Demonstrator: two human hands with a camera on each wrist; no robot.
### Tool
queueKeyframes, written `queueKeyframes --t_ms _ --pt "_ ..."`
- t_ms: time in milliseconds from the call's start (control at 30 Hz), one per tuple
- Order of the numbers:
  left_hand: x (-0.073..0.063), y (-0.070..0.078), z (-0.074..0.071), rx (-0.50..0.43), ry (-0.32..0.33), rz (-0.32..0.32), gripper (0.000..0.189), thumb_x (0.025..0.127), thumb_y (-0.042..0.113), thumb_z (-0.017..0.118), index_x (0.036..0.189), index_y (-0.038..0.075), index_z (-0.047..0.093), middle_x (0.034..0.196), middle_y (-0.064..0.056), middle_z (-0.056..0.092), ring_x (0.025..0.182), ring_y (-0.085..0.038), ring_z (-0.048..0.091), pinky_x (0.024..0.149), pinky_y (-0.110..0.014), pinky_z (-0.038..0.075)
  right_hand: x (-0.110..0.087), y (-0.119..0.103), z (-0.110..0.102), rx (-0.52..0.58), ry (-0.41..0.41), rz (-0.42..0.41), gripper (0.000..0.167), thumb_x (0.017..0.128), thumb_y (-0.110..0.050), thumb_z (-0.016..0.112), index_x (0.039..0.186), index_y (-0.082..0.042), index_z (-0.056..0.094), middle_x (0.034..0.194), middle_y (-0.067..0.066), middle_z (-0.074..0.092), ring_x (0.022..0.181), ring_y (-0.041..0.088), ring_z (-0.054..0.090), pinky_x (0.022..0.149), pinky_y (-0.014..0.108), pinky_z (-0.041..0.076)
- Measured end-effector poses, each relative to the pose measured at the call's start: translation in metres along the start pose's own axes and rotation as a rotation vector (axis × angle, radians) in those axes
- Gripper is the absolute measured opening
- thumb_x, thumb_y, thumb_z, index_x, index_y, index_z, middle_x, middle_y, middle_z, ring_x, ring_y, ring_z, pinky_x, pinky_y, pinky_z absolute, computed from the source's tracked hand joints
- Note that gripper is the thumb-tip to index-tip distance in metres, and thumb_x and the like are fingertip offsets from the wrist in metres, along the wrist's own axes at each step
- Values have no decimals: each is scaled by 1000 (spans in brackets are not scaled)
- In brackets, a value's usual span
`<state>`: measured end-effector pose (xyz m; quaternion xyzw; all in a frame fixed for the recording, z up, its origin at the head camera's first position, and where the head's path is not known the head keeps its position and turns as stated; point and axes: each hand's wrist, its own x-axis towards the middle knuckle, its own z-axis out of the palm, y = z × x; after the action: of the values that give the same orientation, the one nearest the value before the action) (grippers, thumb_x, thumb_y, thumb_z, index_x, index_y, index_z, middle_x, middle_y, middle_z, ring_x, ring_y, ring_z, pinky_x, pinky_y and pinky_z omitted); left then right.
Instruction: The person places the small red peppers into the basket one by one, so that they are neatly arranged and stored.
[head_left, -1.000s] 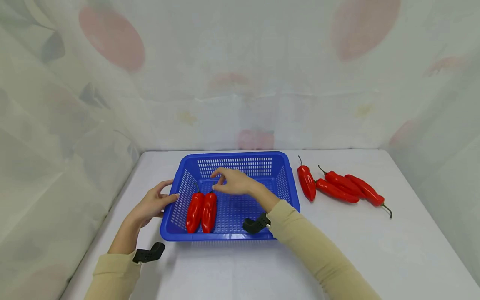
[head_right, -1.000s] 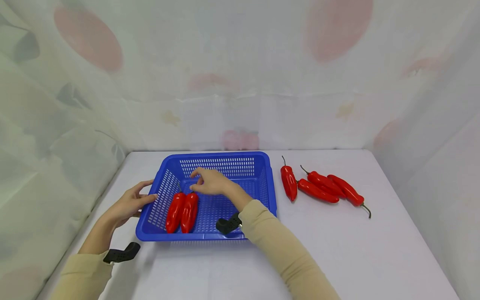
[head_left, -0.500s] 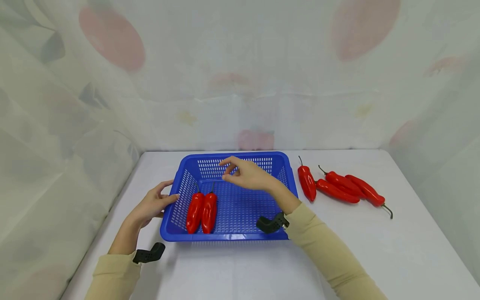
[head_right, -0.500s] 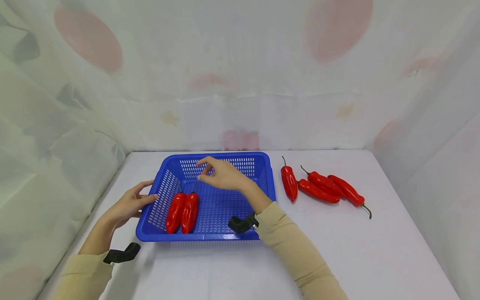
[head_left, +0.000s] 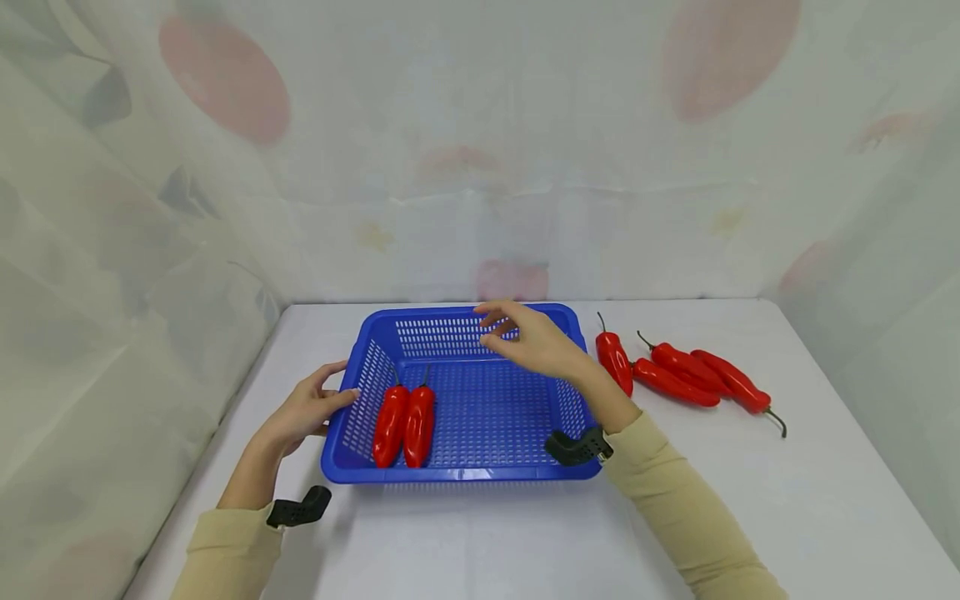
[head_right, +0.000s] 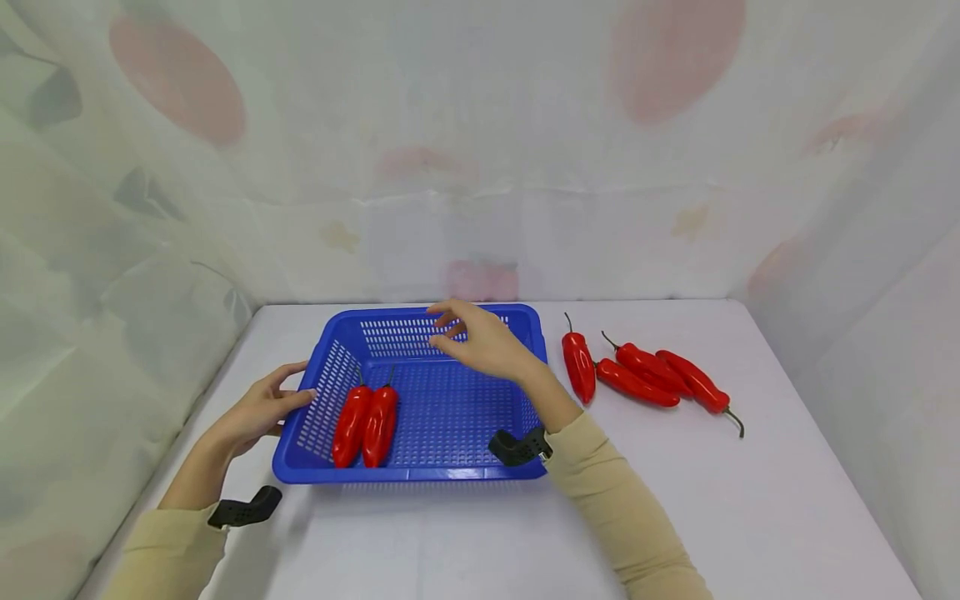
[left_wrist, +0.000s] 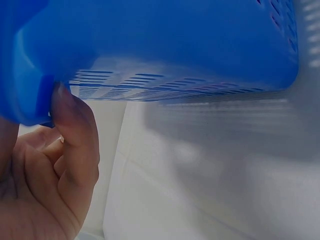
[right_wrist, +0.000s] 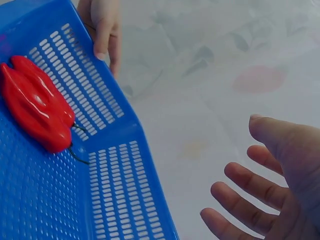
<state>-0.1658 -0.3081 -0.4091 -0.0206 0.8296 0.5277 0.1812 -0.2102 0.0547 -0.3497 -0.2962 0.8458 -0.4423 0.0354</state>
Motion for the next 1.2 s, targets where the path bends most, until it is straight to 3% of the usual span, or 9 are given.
queueKeyframes --t_ms 633,1200 --pt "1 -3 -1 10 4 7 72 90 30 59 146 13 17 111 -30 58 80 -30 68 64 -47 56 -32 34 -38 8 240 65 51 91 -22 58 138 -19 40 133 8 50 117 27 52 92 44 48" --pt "1 -2 -1 15 3 -1 73 90 31 59 147 13 16 113 -30 57 81 -30 68 65 -46 56 -64 73 -52 1 413 198 55 90 -23 58 141 -20 37 137 9 46 122 30 47 92 48 46"
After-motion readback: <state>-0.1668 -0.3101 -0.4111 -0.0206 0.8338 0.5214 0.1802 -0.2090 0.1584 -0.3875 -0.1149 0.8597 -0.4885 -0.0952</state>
